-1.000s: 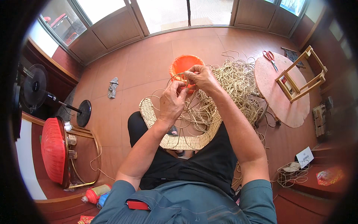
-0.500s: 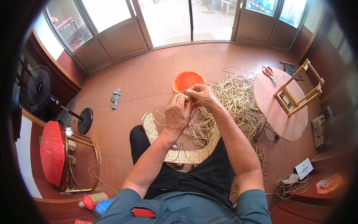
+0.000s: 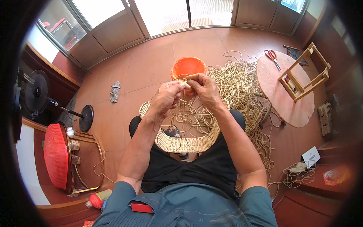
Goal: The person is weaving a basket structure using long flexible strands of material.
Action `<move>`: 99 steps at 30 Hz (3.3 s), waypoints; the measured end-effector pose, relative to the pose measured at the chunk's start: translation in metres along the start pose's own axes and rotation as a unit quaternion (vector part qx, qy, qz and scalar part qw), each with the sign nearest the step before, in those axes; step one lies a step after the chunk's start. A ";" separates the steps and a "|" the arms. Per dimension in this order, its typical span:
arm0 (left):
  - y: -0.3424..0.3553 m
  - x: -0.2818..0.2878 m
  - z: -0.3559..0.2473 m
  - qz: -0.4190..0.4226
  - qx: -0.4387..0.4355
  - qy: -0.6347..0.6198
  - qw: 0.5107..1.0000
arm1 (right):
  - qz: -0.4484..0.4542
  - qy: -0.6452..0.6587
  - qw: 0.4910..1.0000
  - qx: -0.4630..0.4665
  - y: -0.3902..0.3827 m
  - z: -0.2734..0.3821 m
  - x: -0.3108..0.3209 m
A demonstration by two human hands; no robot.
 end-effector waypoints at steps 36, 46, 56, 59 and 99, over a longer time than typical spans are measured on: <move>-0.261 0.320 0.024 -0.392 -0.077 -0.029 0.916 | -0.149 -0.175 0.959 0.167 -0.006 -0.015 -0.010; -0.721 0.557 0.082 -0.834 0.304 0.219 0.406 | -0.155 -0.170 0.961 0.151 -0.009 -0.019 -0.013; -0.396 0.430 0.116 -0.566 0.075 0.510 0.644 | -0.156 -0.250 0.944 0.148 -0.009 -0.017 -0.017; -0.235 0.193 0.089 -0.342 -0.036 0.419 0.840 | -0.140 -0.182 0.966 0.115 -0.005 -0.008 -0.019; 0.016 0.014 -0.018 -0.213 -0.406 0.570 0.682 | -0.137 -0.213 0.943 0.216 -0.015 -0.011 -0.025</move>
Point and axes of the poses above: each hand's wrist, its own y-axis towards the middle knuckle, its own x-axis out of the back of the hand, z = x × y, the point moved 1 cm from there along y, towards the middle knuckle, and after that the axes turned 12 degrees about y, right-handed, at the moved point
